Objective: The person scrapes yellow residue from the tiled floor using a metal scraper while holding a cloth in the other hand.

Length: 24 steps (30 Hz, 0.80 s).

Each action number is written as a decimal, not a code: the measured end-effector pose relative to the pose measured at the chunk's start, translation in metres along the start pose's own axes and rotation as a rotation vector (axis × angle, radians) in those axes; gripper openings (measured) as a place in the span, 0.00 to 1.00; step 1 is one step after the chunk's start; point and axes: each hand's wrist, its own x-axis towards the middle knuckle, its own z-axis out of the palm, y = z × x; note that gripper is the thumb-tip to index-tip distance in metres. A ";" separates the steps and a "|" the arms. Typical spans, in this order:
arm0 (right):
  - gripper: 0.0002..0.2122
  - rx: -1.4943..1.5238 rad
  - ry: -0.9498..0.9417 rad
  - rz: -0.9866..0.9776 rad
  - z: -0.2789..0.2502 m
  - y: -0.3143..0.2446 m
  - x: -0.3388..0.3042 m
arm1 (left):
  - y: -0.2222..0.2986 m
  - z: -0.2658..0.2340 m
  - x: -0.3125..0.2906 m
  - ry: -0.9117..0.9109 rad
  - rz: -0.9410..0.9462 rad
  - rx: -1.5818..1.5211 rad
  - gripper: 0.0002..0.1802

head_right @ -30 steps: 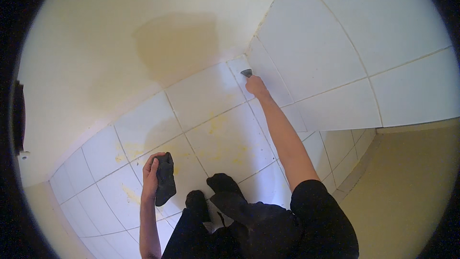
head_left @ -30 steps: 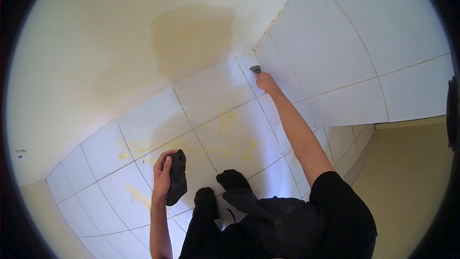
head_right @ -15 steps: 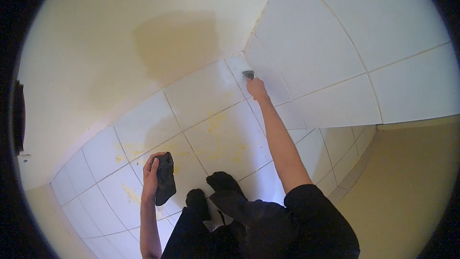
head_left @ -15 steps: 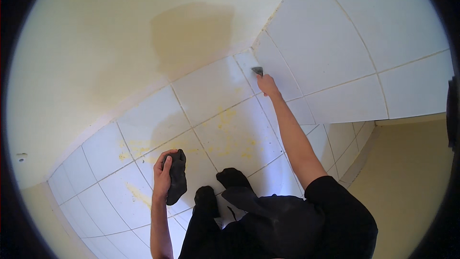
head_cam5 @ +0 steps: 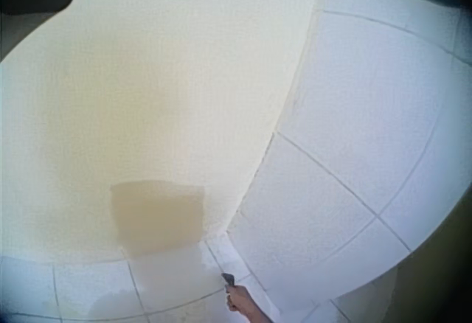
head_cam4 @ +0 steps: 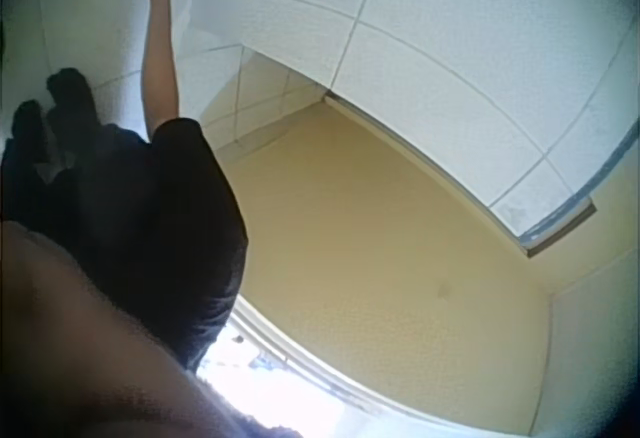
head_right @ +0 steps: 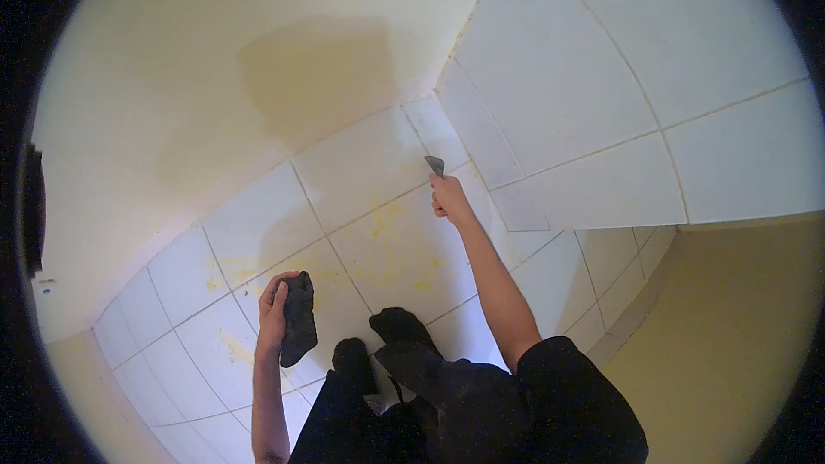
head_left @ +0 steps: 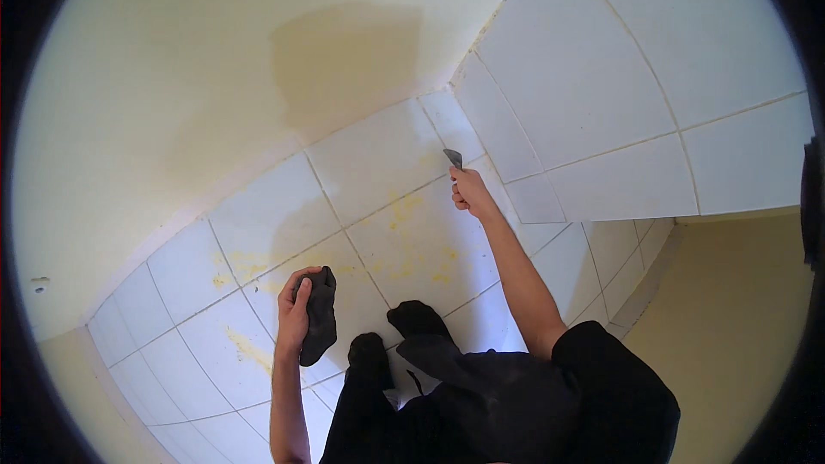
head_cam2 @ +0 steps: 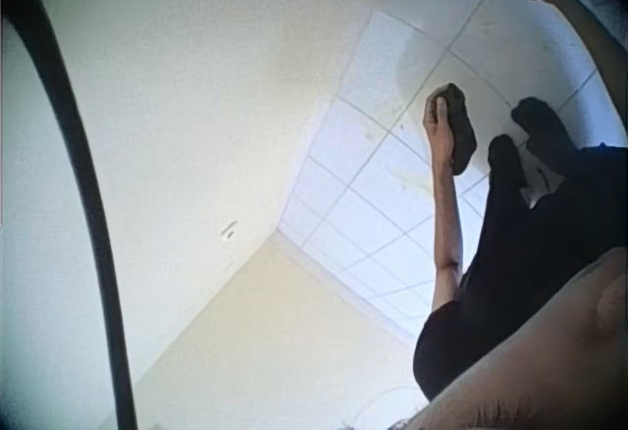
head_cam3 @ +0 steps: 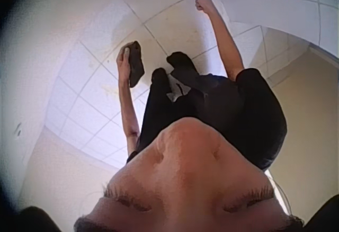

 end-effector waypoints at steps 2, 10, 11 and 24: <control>0.15 -0.127 0.057 -0.057 0.003 -0.001 0.008 | -0.003 -0.003 0.001 -0.003 -0.008 -0.022 0.14; 0.23 -1.175 0.320 -0.355 -0.006 -0.035 0.077 | 0.007 0.003 -0.001 0.033 0.015 0.018 0.14; 0.23 -1.177 0.317 -0.358 -0.004 -0.038 0.084 | 0.007 0.002 -0.001 0.031 0.014 0.010 0.14; 0.14 -1.554 0.111 -0.338 0.001 -0.065 0.125 | -0.001 0.003 0.011 0.019 -0.043 -0.020 0.15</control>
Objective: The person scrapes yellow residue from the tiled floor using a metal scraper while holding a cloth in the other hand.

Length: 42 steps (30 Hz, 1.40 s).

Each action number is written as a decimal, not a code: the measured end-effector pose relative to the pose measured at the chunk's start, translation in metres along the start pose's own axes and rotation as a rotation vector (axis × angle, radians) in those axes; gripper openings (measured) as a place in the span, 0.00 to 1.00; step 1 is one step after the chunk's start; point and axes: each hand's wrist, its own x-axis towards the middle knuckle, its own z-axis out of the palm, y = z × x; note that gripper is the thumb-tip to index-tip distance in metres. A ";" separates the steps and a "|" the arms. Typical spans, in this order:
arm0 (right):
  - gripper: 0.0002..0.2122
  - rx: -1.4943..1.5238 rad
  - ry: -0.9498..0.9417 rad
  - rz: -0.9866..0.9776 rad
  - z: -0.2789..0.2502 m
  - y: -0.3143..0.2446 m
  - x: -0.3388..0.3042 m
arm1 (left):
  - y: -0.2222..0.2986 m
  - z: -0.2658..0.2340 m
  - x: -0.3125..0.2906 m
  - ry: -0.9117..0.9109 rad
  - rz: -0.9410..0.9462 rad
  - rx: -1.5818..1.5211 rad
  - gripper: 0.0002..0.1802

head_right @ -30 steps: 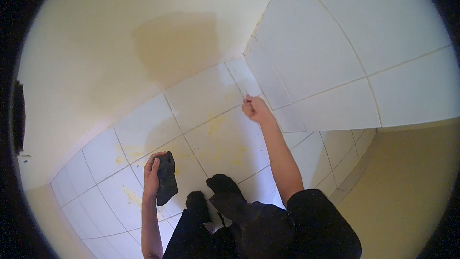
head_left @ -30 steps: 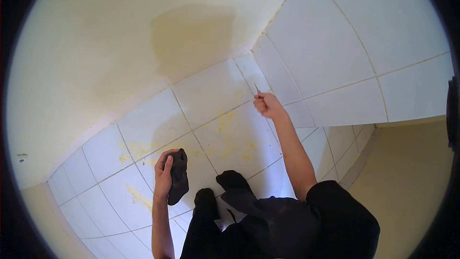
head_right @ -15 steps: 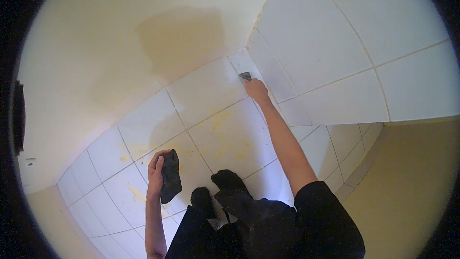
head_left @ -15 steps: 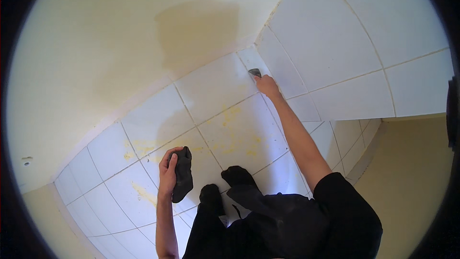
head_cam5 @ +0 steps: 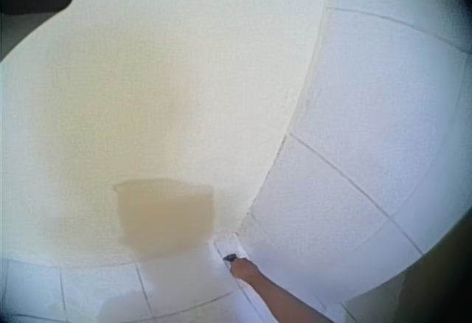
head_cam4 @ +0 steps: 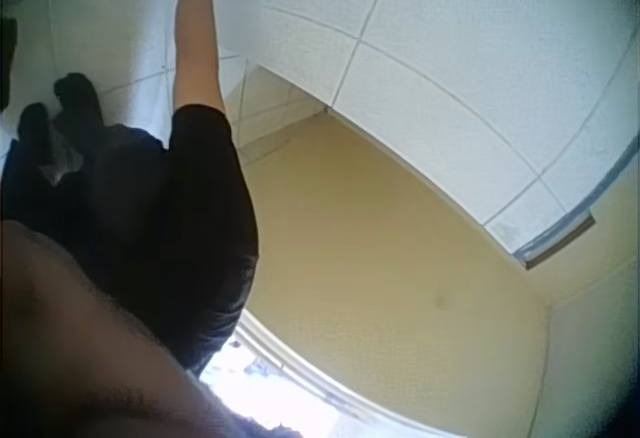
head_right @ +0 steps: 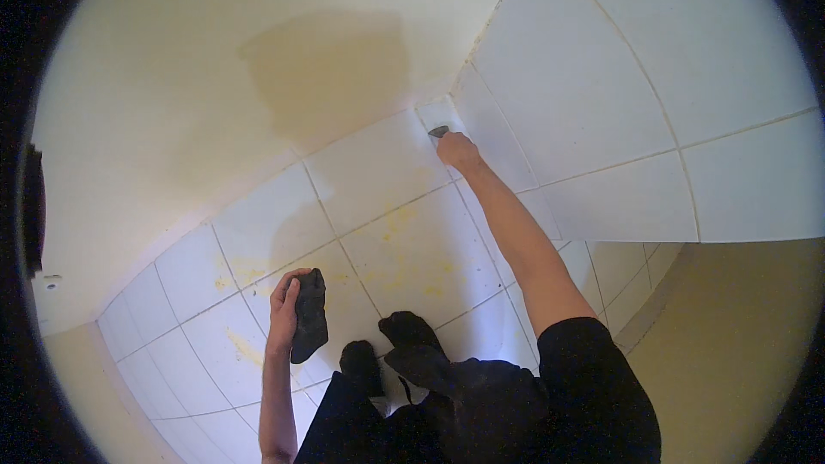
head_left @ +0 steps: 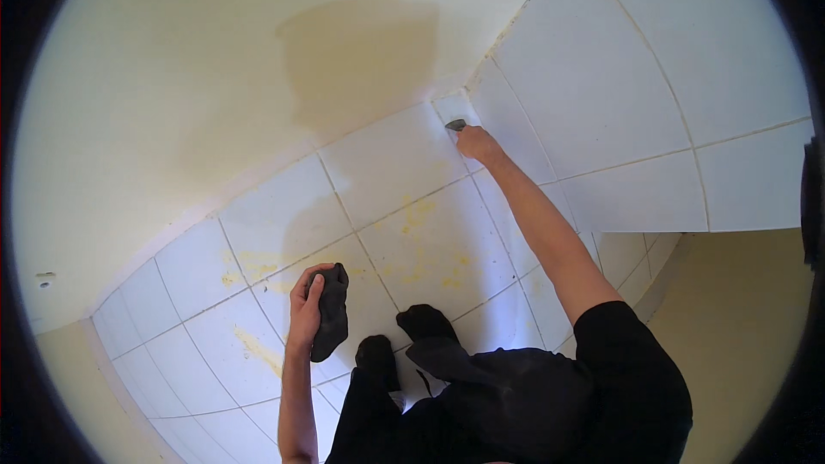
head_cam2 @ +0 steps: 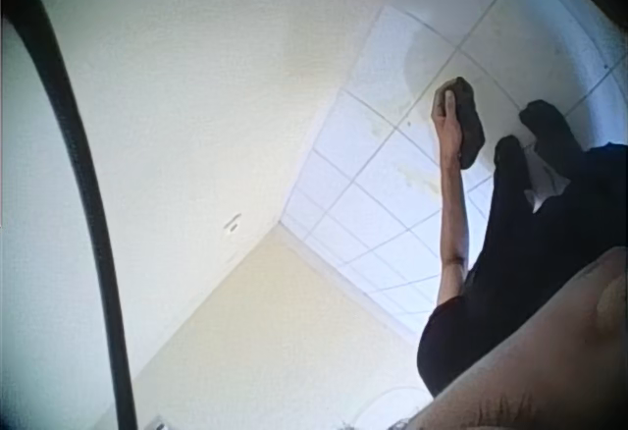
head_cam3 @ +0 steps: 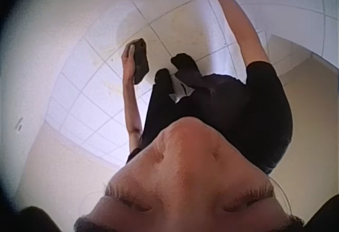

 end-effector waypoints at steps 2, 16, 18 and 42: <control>0.14 0.007 0.008 0.010 -0.003 -0.011 -0.003 | 0.005 -0.001 0.001 -0.010 0.029 0.023 0.15; 0.16 -0.047 -0.021 0.019 -0.015 -0.007 0.015 | 0.006 -0.002 0.006 -0.016 0.034 -0.003 0.15; 0.16 -0.052 -0.037 -0.012 -0.016 -0.011 0.008 | 0.004 -0.003 0.005 -0.011 0.035 -0.006 0.15; 0.22 0.132 -0.038 0.033 -0.031 -0.022 -0.014 | 0.008 -0.015 -0.007 0.047 0.089 -0.013 0.15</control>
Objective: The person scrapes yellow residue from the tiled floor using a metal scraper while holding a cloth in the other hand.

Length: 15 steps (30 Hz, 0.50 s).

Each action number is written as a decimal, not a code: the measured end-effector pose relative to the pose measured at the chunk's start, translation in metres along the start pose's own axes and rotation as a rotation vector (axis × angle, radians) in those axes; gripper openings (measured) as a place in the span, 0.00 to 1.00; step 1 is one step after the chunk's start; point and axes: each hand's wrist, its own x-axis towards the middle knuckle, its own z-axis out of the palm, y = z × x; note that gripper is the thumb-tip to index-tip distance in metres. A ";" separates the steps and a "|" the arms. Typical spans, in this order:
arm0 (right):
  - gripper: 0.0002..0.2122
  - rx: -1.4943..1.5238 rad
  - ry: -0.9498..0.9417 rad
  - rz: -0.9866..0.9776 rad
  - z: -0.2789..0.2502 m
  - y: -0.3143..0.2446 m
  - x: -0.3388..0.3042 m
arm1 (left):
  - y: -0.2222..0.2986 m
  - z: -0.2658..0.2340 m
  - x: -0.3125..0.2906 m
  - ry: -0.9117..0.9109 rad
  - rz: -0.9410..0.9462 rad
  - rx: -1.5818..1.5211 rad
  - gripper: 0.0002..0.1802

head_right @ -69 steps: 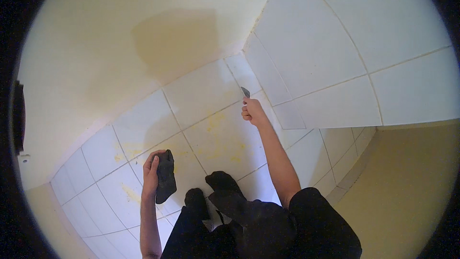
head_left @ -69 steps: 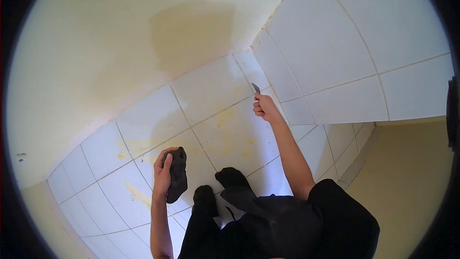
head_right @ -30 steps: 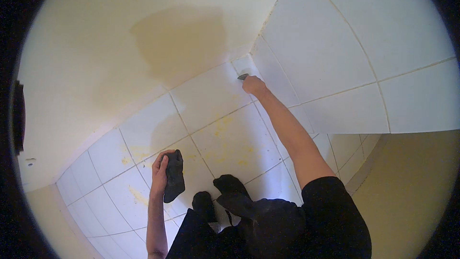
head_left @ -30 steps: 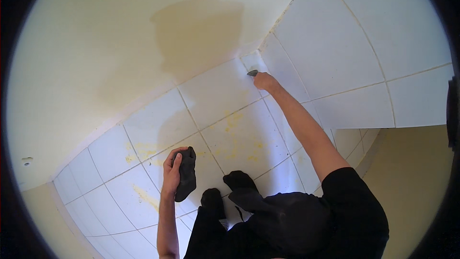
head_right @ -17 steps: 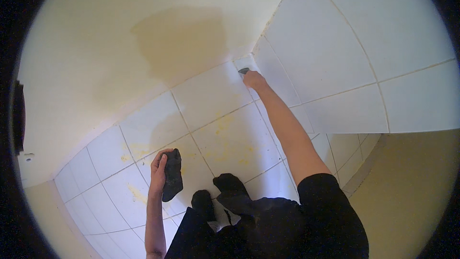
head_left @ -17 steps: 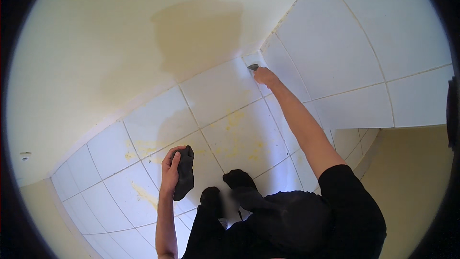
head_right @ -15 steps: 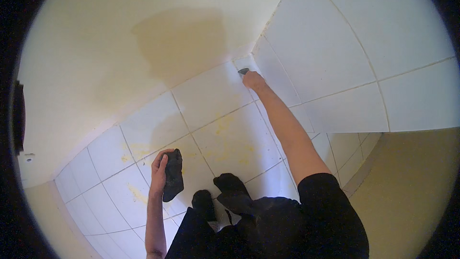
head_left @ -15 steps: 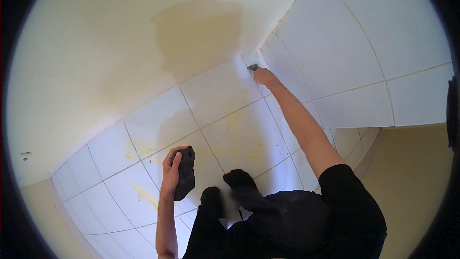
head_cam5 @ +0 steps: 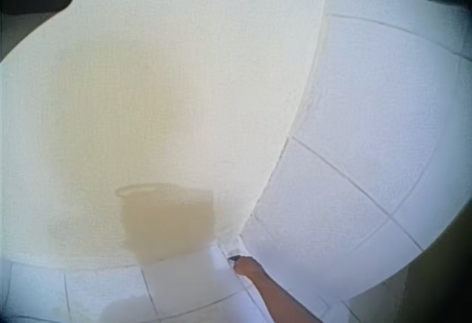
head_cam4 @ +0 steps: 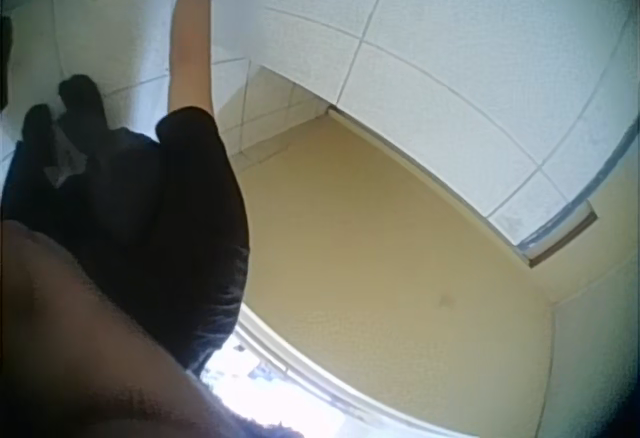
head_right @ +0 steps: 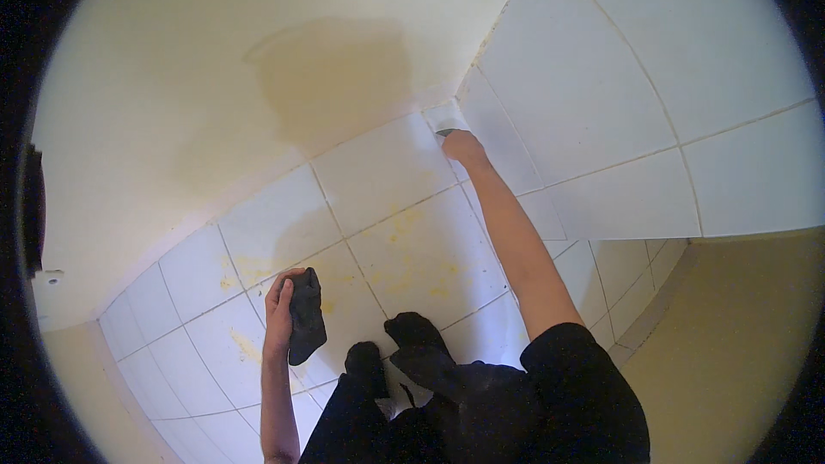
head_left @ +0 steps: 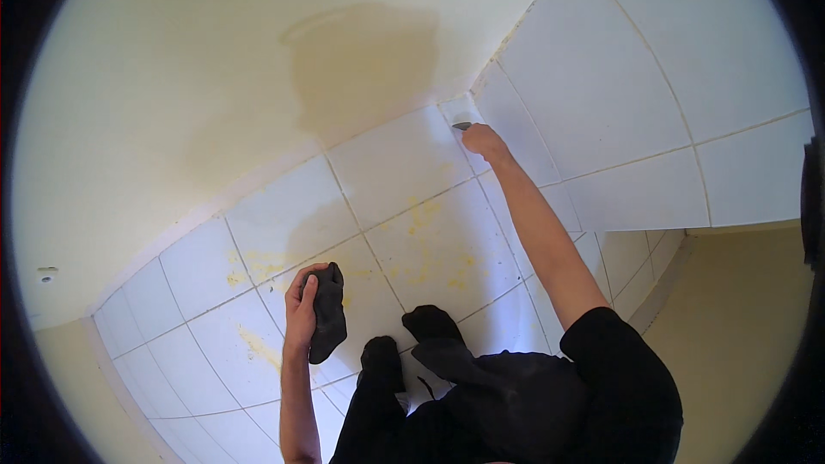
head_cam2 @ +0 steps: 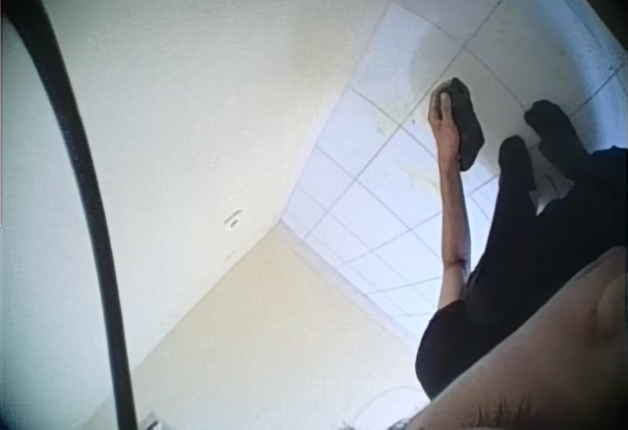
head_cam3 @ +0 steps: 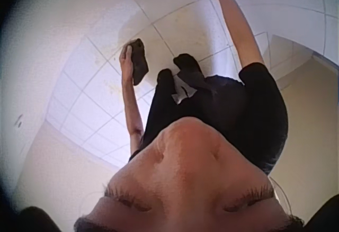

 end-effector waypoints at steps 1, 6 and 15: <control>0.21 0.074 0.099 0.050 0.001 0.004 -0.004 | 0.001 -0.001 -0.001 0.011 0.009 0.012 0.15; 0.17 0.118 0.339 0.026 -0.005 0.012 -0.005 | -0.003 -0.008 -0.004 0.042 0.003 0.009 0.15; 0.16 0.161 0.357 0.047 -0.012 0.008 0.009 | 0.002 -0.002 -0.003 0.034 0.022 -0.002 0.15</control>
